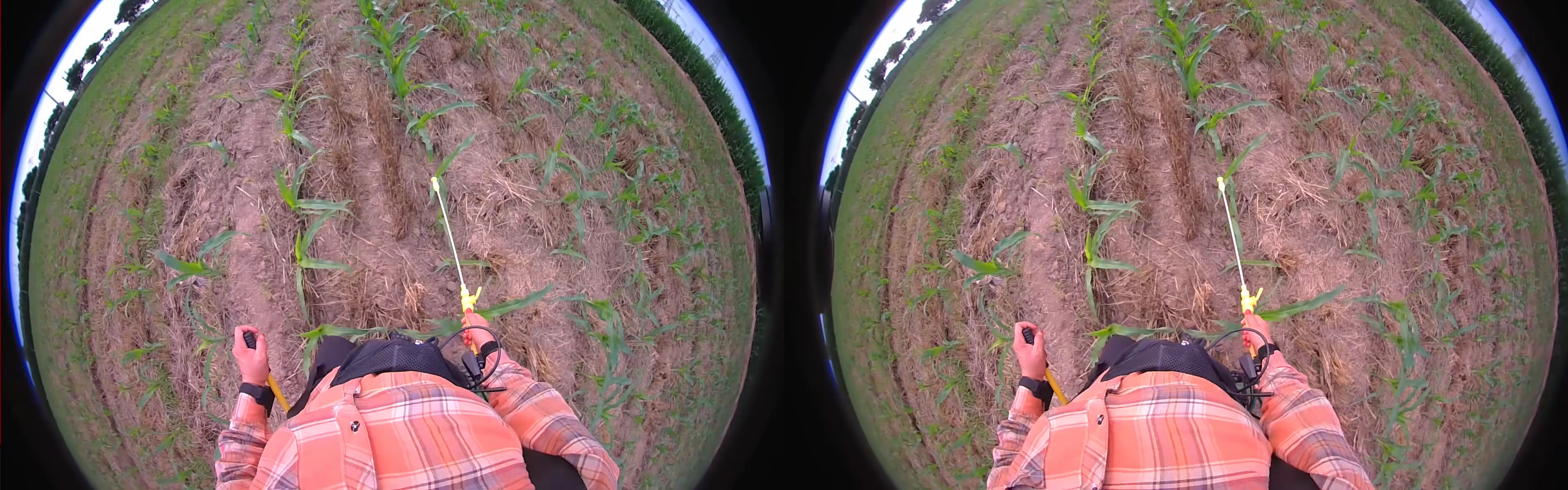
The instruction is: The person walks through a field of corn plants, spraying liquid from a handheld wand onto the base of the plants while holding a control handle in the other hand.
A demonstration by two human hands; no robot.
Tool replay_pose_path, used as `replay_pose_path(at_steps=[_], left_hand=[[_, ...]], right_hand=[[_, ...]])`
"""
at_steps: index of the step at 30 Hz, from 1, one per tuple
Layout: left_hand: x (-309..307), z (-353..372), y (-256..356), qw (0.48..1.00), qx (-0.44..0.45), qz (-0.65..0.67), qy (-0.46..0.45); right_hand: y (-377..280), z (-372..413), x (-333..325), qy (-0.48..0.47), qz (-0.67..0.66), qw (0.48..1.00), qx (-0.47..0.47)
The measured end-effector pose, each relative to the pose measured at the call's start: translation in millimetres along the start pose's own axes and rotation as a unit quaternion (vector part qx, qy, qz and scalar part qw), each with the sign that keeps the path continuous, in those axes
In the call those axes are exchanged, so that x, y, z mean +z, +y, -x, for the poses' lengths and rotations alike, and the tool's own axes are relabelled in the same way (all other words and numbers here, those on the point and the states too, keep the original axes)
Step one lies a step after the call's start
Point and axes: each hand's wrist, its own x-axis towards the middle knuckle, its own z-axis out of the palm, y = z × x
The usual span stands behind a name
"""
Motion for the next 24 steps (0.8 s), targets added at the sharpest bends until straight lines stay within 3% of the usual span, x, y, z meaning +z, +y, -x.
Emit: replay_pose_path(at_steps=[3, 7, 9, 12, 16, 22, 24], left_hand=[[1.8, -12.9, -12.7, 0.998, 0.062, -0.029, -0.004], [4.2, -28.9, -17.1, 0.997, 0.061, -0.040, -0.005], [8.4, -41.5, -2.5, 0.999, 0.007, -0.035, -0.008], [13.6, -76.8, -13.8, 0.999, 0.022, -0.024, -0.013], [14.4, -118.4, -15.8, 0.998, 0.048, -0.020, -0.018], [-2.0, -174.5, -24.7, 0.999, -0.005, 0.030, -0.018], [-13.2, -198.1, -29.3, 0.998, -0.021, 0.051, -0.018]], right_hand=[[-12.4, -7.5, -8.0, 0.034, -0.066, 0.997, -0.036], [-25.6, -17.7, -8.2, 0.057, -0.122, 0.990, -0.045], [-30.5, -25.1, -5.5, 0.062, -0.133, 0.988, -0.044], [-47.1, -28.4, 12.6, 0.068, -0.148, 0.986, -0.047], [-67.7, -33.8, 44.6, 0.074, -0.103, 0.991, -0.054], [-112.6, -37.8, 119.3, 0.051, 0.009, 0.998, -0.034], [-129.6, -41.3, 154.6, 0.004, 0.055, 0.998, -0.031]])
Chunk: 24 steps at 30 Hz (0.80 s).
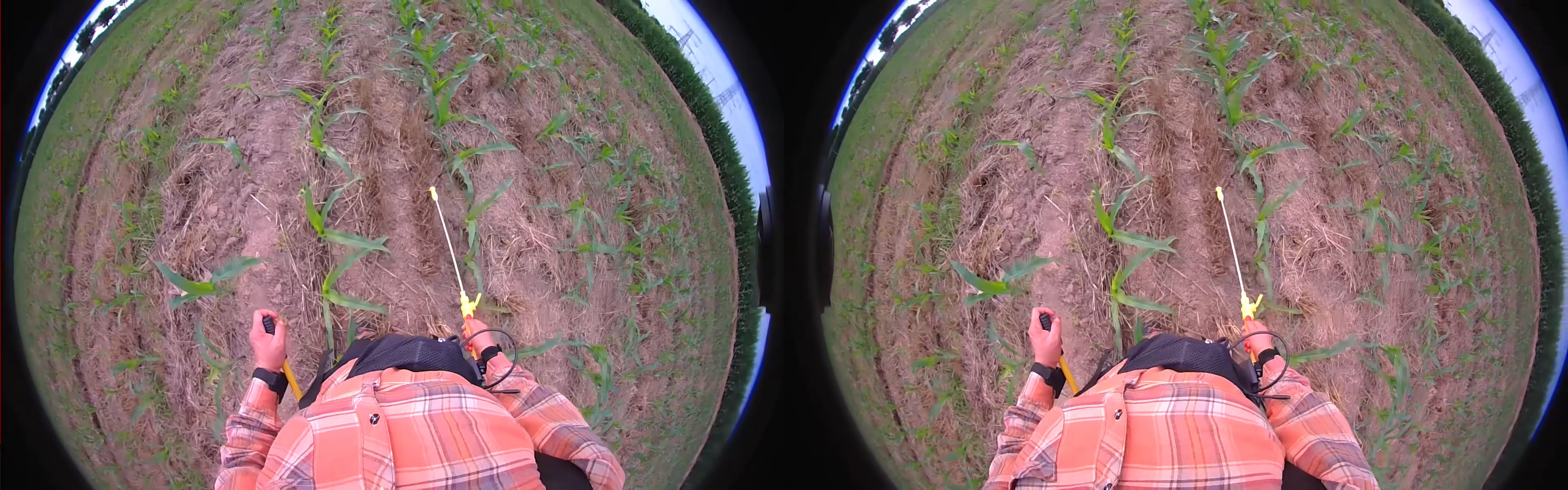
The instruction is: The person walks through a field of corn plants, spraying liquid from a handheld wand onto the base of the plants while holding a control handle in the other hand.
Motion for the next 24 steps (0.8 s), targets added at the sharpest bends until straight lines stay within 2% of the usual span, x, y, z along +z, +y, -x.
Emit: replay_pose_path(at_steps=[3, 5, 6, 9, 12, 16, 20, 21, 22, 24], left_hand=[[-11.4, -23.2, -7.5, 1.000, 0.015, -0.023, 0.004], [-12.7, -33.7, -5.5, 1.000, 0.011, -0.020, -0.002], [-12.5, -39.3, -7.4, 1.000, 0.011, -0.019, -0.003], [-9.0, -53.7, -9.8, 0.999, -0.004, -0.032, -0.006], [-3.1, -66.7, 2.2, 0.999, 0.016, -0.035, -0.006], [8.8, -87.7, 12.5, 0.999, 0.020, -0.039, -0.006], [27.4, -110.0, 32.4, 1.000, 0.004, -0.027, 0.010], [34.9, -118.0, 34.0, 0.998, 0.050, -0.024, 0.011], [43.0, -128.1, 36.6, 0.998, 0.056, -0.027, 0.011], [61.0, -145.6, 44.1, 0.991, 0.117, -0.063, 0.027]], right_hand=[[-21.3, -1.7, 30.7, -0.031, 0.073, 0.997, -0.017], [-32.0, -4.8, 47.2, -0.065, 0.166, 0.979, -0.098], [-32.4, -12.1, 52.5, -0.065, 0.166, 0.979, -0.099], [-52.9, -11.5, 71.3, -0.107, 0.286, 0.946, -0.109], [-94.6, 11.1, 89.8, -0.151, 0.317, 0.929, -0.116], [-100.2, -21.6, 93.9, -0.205, 0.346, 0.903, -0.152], [-120.1, -60.8, 86.3, -0.194, 0.361, 0.894, -0.183], [-127.5, -68.1, 82.5, -0.192, 0.334, 0.903, -0.192], [-128.4, -85.6, 76.9, -0.192, 0.328, 0.904, -0.196], [-128.2, -121.0, 63.4, -0.151, 0.297, 0.931, -0.150]])
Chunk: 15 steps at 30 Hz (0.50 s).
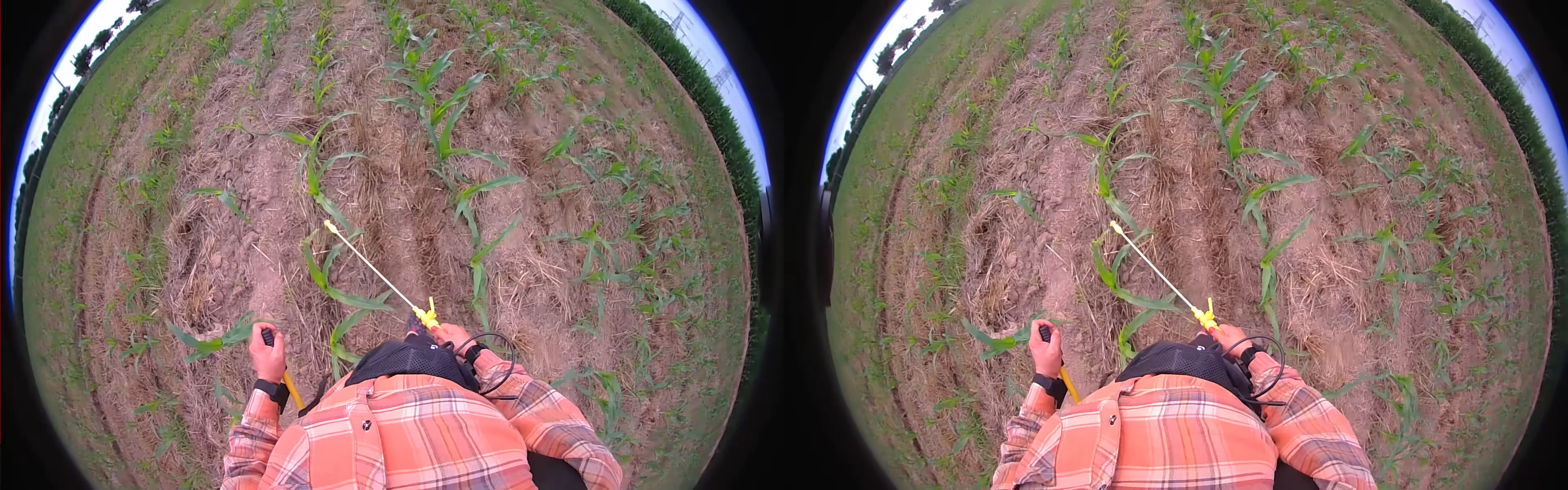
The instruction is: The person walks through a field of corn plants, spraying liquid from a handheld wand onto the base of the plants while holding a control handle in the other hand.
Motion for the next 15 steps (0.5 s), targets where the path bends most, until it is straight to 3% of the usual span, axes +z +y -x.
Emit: replay_pose_path(at_steps=[4, 7, 9, 13, 15], left_hand=[[33.1, -27.6, 20.6, 1.000, 0.019, -0.016, -0.013], [48.8, -41.6, 46.3, 0.999, -0.025, 0.006, -0.030], [55.7, -47.7, 67.4, 0.992, -0.115, 0.041, -0.039], [67.1, -60.5, 64.4, 0.995, -0.089, 0.023, -0.031], [70.8, -69.0, 58.2, 1.000, -0.020, -0.007, -0.016]], right_hand=[[-14.2, -4.9, -52.0, 0.048, -0.100, 0.992, 0.053], [-10.0, -12.9, -81.8, 0.087, -0.192, 0.974, 0.089], [-11.0, -12.8, -101.1, 0.123, -0.252, 0.952, 0.122], [-8.8, -19.7, -137.7, 0.192, -0.302, 0.924, 0.138], [-3.9, -24.7, -148.6, 0.220, -0.343, 0.904, 0.129]])
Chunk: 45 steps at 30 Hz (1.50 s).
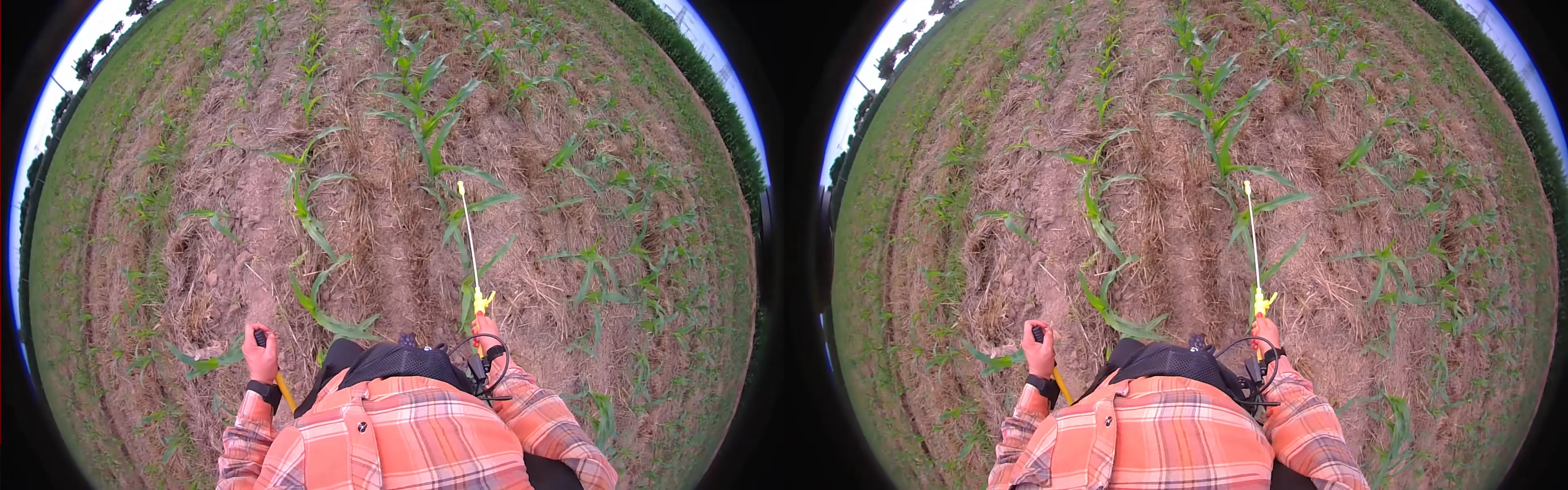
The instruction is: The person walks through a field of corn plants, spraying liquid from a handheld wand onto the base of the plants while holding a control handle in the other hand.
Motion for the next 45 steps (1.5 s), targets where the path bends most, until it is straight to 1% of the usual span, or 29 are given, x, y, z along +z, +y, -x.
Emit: replay_pose_path(at_steps=[2, 4, 7, 9, 13, 15, 16, 17, 19, 20, 21, 22, 23, 24, 25, 26, 27, 28, 29, 31, 33, 35, 36, 38, 40, 41, 43, 44, 45], left_hand=[[0.3, -7.0, -1.3, 1.000, -0.009, -0.003, 0.000], [1.6, -16.8, -4.2, 1.000, -0.019, -0.004, -0.003], [4.4, -37.1, -11.1, 0.999, -0.035, -0.020, -0.007], [10.5, -60.2, -8.9, 0.999, -0.005, -0.049, 0.006], [14.6, -118.7, -25.7, 1.000, -0.021, -0.007, -0.009], [15.9, -146.3, -34.0, 1.000, 0.023, 0.012, -0.007], [10.5, -155.4, -37.2, 0.998, -0.048, 0.035, -0.020], [4.5, -166.2, -35.5, 0.998, -0.051, 0.037, -0.018], [-5.1, -188.7, -36.6, 0.992, -0.101, 0.075, -0.025], [-7.2, -198.0, -48.1, 0.991, -0.103, 0.076, -0.026], [-8.4, -208.4, -63.3, 0.997, -0.055, 0.058, -0.020], [-10.4, -218.0, -77.5, 0.999, -0.006, 0.038, -0.015], [-12.7, -226.7, -79.9, 0.999, -0.007, 0.039, -0.017], [-13.6, -234.1, -82.4, 0.999, -0.004, 0.034, -0.017], [-13.8, -241.1, -84.6, 0.999, -0.002, 0.030, -0.015], [-13.7, -246.3, -87.4, 0.999, -0.003, 0.031, -0.016], [-13.1, -250.8, -90.2, 0.999, -0.015, 0.039, -0.019], [-12.4, -255.7, -91.6, 0.998, -0.027, 0.047, -0.022], [-12.1, -262.7, -87.4, 0.998, -0.028, 0.049, -0.021], [-12.5, -273.1, -76.3, 0.992, -0.095, 0.081, -0.022], [-8.6, -281.4, -87.0, 0.994, -0.081, 0.078, -0.017], [-4.3, -289.7, -86.0, 0.995, -0.066, 0.075, -0.012], [-4.2, -294.9, -79.1, 0.994, -0.074, 0.077, -0.012], [-0.7, -303.6, -73.3, 0.990, -0.108, 0.095, -0.010], [2.6, -312.8, -66.5, 0.988, -0.113, 0.108, 0.003], [7.1, -320.1, -59.9, 0.985, -0.118, 0.124, 0.015], [15.3, -334.4, -54.4, 0.990, -0.102, 0.100, 0.018], [21.7, -343.7, -49.9, 0.992, -0.098, 0.083, 0.022], [28.7, -352.2, -43.0, 0.993, -0.095, 0.066, 0.024]], right_hand=[[0.5, -12.9, -5.7, 0.010, -0.022, 1.000, -0.008], [-3.1, -22.6, -7.7, 0.026, -0.082, 0.996, -0.010], [-16.5, -30.4, 1.6, 0.056, -0.095, 0.994, -0.009], [-26.2, -34.4, 13.5, 0.066, -0.077, 0.995, -0.011], [-57.4, -40.8, 59.9, 0.054, -0.059, 0.997, -0.010], [-63.8, -48.0, 83.3, 0.047, -0.038, 0.998, 0.009], [-67.9, -53.3, 97.2, 0.044, -0.002, 0.999, 0.008], [-77.3, -54.7, 112.6, 0.044, 0.002, 0.999, 0.008], [-95.7, -59.1, 141.9, 0.013, 0.062, 0.998, 0.006], [-102.4, -60.2, 156.1, -0.006, 0.059, 0.998, -0.001], [-113.0, -60.6, 171.8, -0.005, 0.059, 0.998, 0.000], [-123.5, -60.7, 186.6, -0.020, 0.092, 0.996, 0.003], [-130.4, -60.3, 199.4, -0.035, 0.124, 0.992, 0.007], [-132.7, -63.1, 211.1, -0.034, 0.152, 0.988, -0.023], [-137.4, -65.0, 221.8, -0.032, 0.152, 0.988, -0.023], [-144.4, -64.5, 232.2, -0.053, 0.194, 0.979, -0.038], [-149.0, -64.0, 239.6, -0.075, 0.236, 0.967, -0.052], [-143.1, -72.4, 245.2, -0.086, 0.248, 0.961, -0.090], [-149.7, -72.8, 252.0, -0.085, 0.249, 0.961, -0.091], [-161.2, -72.7, 262.5, -0.138, 0.334, 0.924, -0.127], [-173.3, -72.8, 275.5, -0.157, 0.348, 0.917, -0.117], [-187.8, -73.1, 286.2, -0.202, 0.372, 0.897, -0.124], [-200.7, -73.1, 290.7, -0.233, 0.395, 0.878, -0.135], [-216.7, -78.6, 301.2, -0.249, 0.405, 0.867, -0.149], [-226.1, -92.5, 306.6, -0.277, 0.422, 0.848, -0.164], [-233.2, -100.4, 308.0, -0.277, 0.420, 0.848, -0.168], [-245.2, -114.1, 308.1, -0.263, 0.390, 0.857, -0.210], [-243.0, -137.1, 305.4, -0.248, 0.421, 0.851, -0.193], [-245.7, -149.9, 301.5, -0.246, 0.416, 0.854, -0.193]])
